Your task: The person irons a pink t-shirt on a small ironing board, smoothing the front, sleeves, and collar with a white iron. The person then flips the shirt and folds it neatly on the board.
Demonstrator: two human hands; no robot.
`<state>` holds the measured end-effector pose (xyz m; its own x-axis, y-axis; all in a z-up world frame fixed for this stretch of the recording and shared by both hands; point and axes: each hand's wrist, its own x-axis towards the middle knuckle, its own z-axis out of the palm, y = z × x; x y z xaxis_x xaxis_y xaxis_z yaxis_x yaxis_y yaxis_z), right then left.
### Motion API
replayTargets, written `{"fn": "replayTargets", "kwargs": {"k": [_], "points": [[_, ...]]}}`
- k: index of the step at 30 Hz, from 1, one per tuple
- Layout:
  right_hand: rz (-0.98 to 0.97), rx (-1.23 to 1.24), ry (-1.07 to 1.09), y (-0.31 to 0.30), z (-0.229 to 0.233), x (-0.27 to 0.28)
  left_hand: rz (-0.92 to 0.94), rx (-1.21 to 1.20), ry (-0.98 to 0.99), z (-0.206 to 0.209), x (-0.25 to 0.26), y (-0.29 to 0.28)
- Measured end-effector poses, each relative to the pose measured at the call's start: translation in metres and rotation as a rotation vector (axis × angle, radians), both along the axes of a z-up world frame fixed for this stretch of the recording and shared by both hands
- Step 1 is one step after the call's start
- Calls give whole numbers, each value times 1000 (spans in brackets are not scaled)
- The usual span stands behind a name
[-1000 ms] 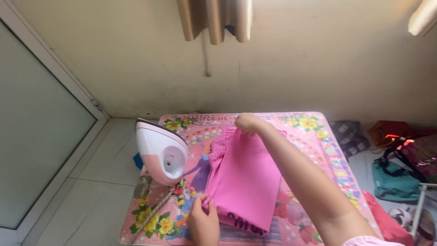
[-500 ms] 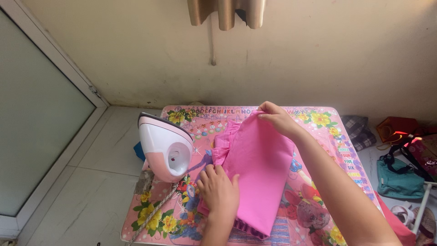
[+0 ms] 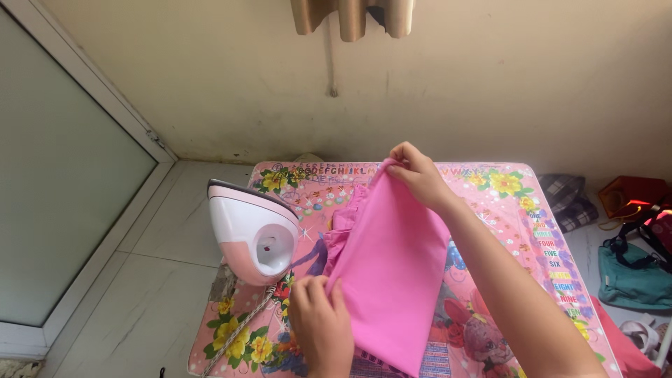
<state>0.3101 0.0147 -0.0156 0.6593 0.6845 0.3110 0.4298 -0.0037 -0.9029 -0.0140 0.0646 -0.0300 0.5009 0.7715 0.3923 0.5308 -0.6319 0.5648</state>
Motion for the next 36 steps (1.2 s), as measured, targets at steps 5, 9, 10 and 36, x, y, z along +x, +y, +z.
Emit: {"fn": "replayTargets", "kwargs": {"k": [5, 9, 10, 36], "points": [[-103, -220, -388, 47, -33, -21, 72, -190, 195, -10, -11, 11], [-126, -311, -550, 52, -49, -30, 78, 85, 218, -11, -12, 12], [-166, -322, -500, 47, -48, -27, 47, 106, 190, -13, -11, 9], [-384, -565, -497, -251, 4, -150, -941, 99, 101, -15, 62, -25]]}}
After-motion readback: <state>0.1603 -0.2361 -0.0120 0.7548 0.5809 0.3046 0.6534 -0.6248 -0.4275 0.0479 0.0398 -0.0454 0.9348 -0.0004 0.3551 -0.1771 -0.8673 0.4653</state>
